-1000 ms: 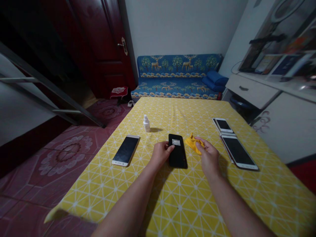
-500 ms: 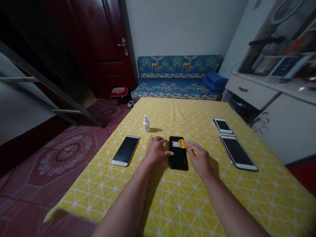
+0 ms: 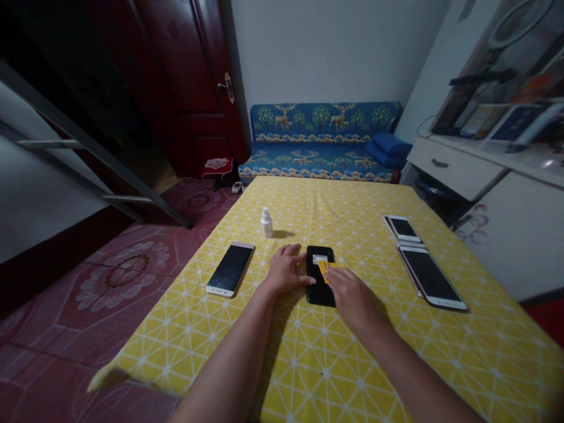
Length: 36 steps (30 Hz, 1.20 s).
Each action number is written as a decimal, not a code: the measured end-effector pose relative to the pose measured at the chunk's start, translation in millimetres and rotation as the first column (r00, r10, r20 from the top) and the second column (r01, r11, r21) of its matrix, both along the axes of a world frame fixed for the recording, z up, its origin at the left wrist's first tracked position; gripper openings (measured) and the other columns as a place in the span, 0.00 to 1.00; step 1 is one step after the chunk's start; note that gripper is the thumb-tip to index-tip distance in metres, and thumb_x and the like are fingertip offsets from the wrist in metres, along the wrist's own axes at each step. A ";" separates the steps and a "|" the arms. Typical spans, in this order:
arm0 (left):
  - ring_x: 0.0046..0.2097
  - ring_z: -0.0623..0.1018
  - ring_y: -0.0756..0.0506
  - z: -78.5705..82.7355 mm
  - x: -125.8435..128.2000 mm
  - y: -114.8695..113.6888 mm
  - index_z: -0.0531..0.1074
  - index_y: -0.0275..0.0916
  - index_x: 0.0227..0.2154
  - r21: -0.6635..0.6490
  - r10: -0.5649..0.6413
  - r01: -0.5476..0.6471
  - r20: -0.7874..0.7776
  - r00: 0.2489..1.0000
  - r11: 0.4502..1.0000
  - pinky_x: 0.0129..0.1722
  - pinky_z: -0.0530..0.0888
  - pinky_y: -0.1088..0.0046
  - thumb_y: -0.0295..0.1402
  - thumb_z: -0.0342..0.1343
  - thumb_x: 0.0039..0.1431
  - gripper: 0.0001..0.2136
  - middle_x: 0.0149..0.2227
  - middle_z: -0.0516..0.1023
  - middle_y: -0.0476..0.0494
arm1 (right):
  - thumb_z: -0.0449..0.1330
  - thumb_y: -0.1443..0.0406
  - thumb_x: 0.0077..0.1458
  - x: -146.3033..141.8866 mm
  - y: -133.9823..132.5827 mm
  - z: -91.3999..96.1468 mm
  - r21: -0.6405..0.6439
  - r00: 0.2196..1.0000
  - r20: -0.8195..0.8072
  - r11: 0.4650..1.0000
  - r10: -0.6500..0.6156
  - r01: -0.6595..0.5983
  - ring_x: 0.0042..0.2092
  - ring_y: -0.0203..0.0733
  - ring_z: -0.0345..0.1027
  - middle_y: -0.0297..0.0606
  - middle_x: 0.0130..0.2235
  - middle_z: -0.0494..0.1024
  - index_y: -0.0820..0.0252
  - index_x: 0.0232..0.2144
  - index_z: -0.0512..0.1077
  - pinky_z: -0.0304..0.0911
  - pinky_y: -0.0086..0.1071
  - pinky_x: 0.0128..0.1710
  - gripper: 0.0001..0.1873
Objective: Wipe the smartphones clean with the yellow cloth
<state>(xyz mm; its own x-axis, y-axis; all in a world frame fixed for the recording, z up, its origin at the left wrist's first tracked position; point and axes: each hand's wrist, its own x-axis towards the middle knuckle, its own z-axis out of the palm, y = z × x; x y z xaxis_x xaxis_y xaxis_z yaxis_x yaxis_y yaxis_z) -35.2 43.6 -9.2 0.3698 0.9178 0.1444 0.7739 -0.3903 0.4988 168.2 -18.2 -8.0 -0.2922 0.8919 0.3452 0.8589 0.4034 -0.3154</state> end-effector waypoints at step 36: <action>0.66 0.57 0.33 0.3 -0.3 1.0 0.78 0.45 0.45 -0.057 -0.019 0.020 0.026 0.999 0.998 0.62 0.58 0.51 0.58 0.64 0.41 0.30 0.65 0.61 0.45 | 0.50 0.79 0.50 -15.7 32.3 5.5 -0.073 0.966 -0.166 0.974 0.198 -0.212 0.58 0.45 0.68 0.36 0.53 0.76 0.52 0.46 0.77 0.64 0.42 0.59 0.27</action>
